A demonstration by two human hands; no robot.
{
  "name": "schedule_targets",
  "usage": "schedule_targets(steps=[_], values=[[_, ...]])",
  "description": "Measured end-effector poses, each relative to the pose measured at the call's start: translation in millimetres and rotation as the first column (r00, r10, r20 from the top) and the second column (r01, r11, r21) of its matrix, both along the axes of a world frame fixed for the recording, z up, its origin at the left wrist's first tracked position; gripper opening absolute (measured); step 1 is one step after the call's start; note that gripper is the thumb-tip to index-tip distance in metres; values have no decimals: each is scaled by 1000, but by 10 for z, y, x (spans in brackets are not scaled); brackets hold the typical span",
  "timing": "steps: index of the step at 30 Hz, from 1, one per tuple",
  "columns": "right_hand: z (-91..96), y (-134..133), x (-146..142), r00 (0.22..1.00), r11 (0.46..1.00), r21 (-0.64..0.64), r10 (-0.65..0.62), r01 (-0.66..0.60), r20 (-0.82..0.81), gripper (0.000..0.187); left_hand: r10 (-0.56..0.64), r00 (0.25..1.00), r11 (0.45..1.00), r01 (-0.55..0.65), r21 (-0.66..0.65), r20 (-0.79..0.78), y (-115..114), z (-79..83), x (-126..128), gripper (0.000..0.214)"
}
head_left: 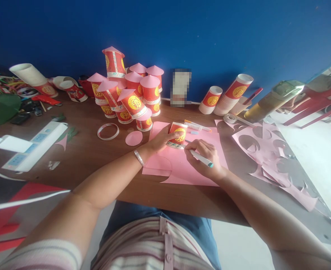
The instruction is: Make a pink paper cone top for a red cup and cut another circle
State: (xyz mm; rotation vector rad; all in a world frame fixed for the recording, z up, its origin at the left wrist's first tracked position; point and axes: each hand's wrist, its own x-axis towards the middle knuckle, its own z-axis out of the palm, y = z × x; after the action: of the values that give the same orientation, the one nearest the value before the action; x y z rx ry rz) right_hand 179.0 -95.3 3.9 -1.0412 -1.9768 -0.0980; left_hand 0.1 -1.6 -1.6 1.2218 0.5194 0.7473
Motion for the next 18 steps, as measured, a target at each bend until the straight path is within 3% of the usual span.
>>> schedule_targets(steps=[18], values=[[1, -4, 28, 998, 998, -11, -55, 55, 24, 18, 15, 1000, 999, -15, -42, 5, 26, -48, 9, 48]])
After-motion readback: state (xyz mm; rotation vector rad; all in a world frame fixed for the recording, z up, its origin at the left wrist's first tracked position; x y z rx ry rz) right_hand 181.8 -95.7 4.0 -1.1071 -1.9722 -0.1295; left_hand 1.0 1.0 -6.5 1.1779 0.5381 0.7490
